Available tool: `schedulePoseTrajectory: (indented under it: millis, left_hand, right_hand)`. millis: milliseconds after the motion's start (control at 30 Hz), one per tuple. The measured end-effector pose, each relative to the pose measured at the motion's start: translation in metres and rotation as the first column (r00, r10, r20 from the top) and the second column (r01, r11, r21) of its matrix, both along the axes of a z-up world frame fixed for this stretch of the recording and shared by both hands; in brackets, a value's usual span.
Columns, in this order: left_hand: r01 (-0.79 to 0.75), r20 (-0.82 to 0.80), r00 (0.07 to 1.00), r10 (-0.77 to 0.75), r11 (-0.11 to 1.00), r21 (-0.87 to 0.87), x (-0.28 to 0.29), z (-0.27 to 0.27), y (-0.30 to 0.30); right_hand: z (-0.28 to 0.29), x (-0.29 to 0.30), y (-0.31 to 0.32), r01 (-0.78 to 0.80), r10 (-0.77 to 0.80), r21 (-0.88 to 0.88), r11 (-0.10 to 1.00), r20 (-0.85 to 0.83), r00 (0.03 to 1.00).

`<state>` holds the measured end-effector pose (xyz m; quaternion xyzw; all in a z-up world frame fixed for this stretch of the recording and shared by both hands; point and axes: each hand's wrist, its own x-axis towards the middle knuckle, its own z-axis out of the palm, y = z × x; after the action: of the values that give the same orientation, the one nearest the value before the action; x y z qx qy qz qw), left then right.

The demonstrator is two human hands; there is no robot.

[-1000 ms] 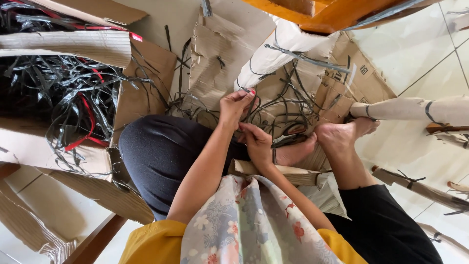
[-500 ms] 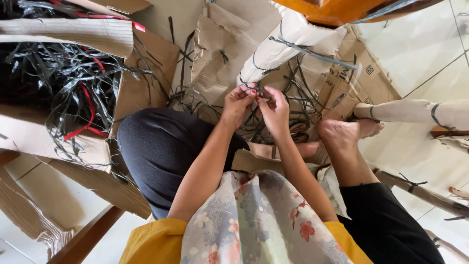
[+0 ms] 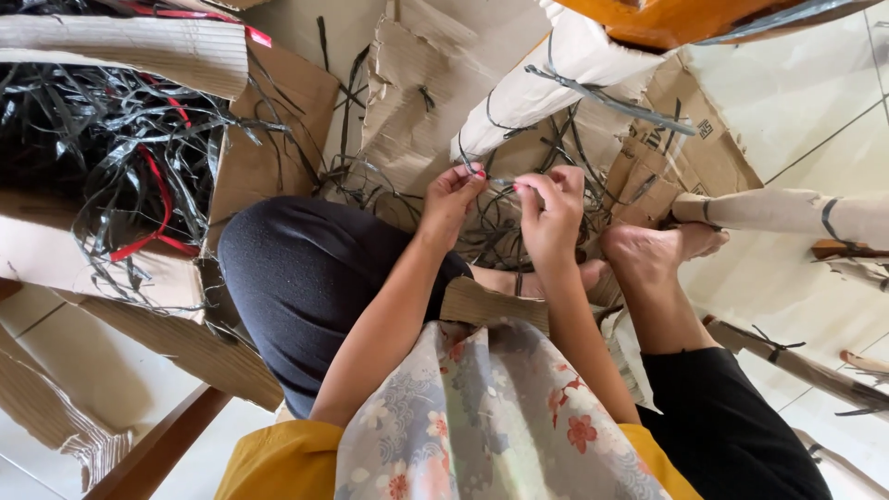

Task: Wrapping wooden chair legs with protective paper and securing them with plastic ties.

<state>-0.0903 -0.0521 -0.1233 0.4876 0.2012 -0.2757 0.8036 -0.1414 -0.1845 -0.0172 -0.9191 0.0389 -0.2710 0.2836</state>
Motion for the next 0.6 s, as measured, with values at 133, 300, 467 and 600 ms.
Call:
schedulePoseTrajectory:
  millis: [133, 300, 467, 600]
  left_hand:
    - [-0.045, 0.0, 0.999, 0.045, 0.999, 0.0, -0.005, 0.018, 0.004]
    - [-0.121, -0.068, 0.99, 0.121, 0.993, 0.001, -0.015, 0.016, 0.005]
    - [-0.095, -0.112, 0.989, 0.099, 0.995, 0.038, -0.012, 0.021, 0.013]
    - [-0.107, -0.146, 0.983, 0.109, 0.994, 0.021, -0.013, 0.012, 0.008]
  right_hand:
    - [-0.04, 0.019, 0.014, -0.011, 0.019, -0.068, 0.998, 0.127, 0.992]
    - [-0.018, 0.04, 0.038, -0.224, 0.234, -0.161, 0.961, 0.048, 0.971]
    - [-0.022, 0.033, 0.029, -0.279, 0.254, -0.236, 0.931, -0.133, 0.958]
    - [-0.029, 0.026, 0.024, -0.315, 0.262, -0.242, 0.917, -0.228, 0.938]
